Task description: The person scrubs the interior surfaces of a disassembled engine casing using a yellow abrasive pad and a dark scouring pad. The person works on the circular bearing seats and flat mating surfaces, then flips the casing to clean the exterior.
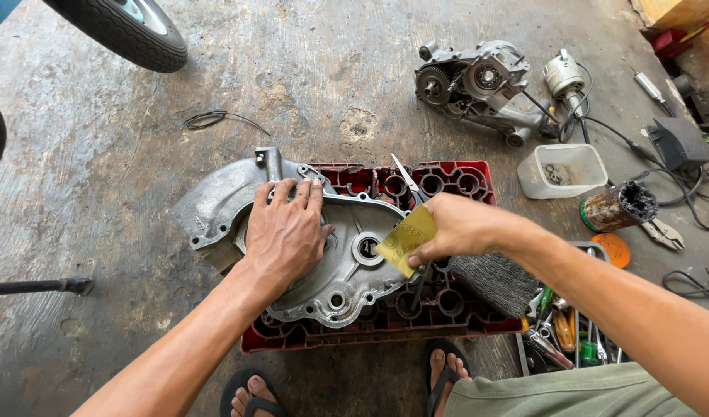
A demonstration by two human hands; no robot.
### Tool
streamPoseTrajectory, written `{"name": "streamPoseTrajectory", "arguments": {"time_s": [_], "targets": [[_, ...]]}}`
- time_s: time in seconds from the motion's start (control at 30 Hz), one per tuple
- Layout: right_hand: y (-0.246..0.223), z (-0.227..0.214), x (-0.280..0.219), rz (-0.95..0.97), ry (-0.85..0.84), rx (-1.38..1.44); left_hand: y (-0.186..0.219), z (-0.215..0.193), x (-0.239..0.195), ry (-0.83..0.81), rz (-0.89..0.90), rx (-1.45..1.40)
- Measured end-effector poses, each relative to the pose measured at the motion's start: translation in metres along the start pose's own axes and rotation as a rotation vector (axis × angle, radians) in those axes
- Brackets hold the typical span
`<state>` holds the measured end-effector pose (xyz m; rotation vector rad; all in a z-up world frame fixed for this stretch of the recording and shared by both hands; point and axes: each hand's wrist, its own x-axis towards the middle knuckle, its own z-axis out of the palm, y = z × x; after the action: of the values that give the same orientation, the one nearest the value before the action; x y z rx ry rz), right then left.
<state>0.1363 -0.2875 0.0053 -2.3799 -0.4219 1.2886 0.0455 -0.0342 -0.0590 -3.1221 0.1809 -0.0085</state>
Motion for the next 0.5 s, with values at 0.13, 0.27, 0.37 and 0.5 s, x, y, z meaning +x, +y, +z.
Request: {"name": "streamPoseTrajectory", "arguments": {"time_s": [0.13, 0.27, 0.37, 0.5], "targets": [[-0.006, -0.01, -0.008, -0.025, -0.011, -0.023, 0.001, -0.01, 0.001, -0.029, -0.011, -0.009], [0.002, -0.03, -0.028, -0.056, 0.27, 0.101, 0.011, -0.01, -0.005, 0.106, 0.023, -0.135], [0.032, -0.025, -0.041, -0.111, 0.424, 0.195, 0.033, -0.006, -0.01, 0.335, 0.176, -0.271], [0.082, 0.002, -0.047, -0.198, 0.506, 0.578, 0.065, -0.014, -0.014, 0.123, 0.258, -0.486]]}}
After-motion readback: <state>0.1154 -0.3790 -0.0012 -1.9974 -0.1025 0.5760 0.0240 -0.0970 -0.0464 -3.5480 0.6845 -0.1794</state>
